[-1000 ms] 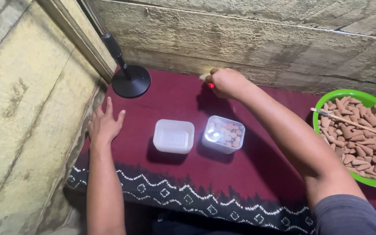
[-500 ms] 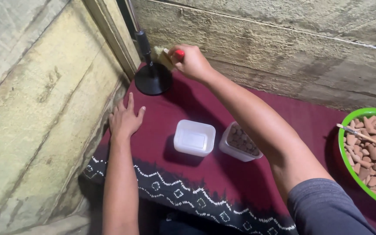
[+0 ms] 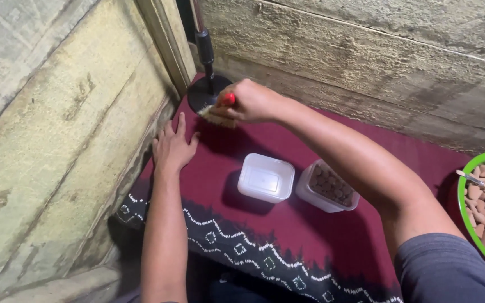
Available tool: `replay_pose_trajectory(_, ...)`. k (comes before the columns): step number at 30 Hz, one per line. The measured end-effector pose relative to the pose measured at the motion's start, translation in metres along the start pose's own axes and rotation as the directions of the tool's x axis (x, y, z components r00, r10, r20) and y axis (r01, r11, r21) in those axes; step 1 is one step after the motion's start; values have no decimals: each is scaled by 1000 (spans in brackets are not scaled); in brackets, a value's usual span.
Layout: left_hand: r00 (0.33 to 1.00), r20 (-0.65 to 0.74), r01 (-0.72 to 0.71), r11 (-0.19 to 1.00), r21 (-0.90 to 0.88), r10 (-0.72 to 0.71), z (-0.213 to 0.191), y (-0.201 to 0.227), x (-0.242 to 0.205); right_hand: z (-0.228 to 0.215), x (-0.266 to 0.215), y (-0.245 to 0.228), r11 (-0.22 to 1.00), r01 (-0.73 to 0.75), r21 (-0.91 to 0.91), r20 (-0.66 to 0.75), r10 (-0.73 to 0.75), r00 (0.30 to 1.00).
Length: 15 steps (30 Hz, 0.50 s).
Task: Cleaning a workspace by using a hand brush to sweep a table and wall, and organizing plastic containers.
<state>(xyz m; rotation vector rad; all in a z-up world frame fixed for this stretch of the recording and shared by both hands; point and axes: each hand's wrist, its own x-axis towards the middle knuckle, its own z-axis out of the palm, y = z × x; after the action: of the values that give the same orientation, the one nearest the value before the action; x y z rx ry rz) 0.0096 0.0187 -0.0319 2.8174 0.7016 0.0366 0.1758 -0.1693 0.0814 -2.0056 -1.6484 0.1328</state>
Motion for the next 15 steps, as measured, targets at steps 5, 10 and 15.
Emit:
replay_pose_trajectory(5, 999, -8, 35, 993, -111, -36, -9, 4, -4, -12, 5, 18, 965, -55, -257, -5, 55, 998)
replay_pose_trajectory(10, 998, 1, 68, 983, -172, -69, -2, 0, 1, 19, 30, 6, 979, -42, -201, -33, 36, 999)
replay_pose_trajectory(15, 973, -137, 130, 931, -341, -186, 15, -15, 9, 32, 62, 13, 968, 7, -253, -80, -28, 996)
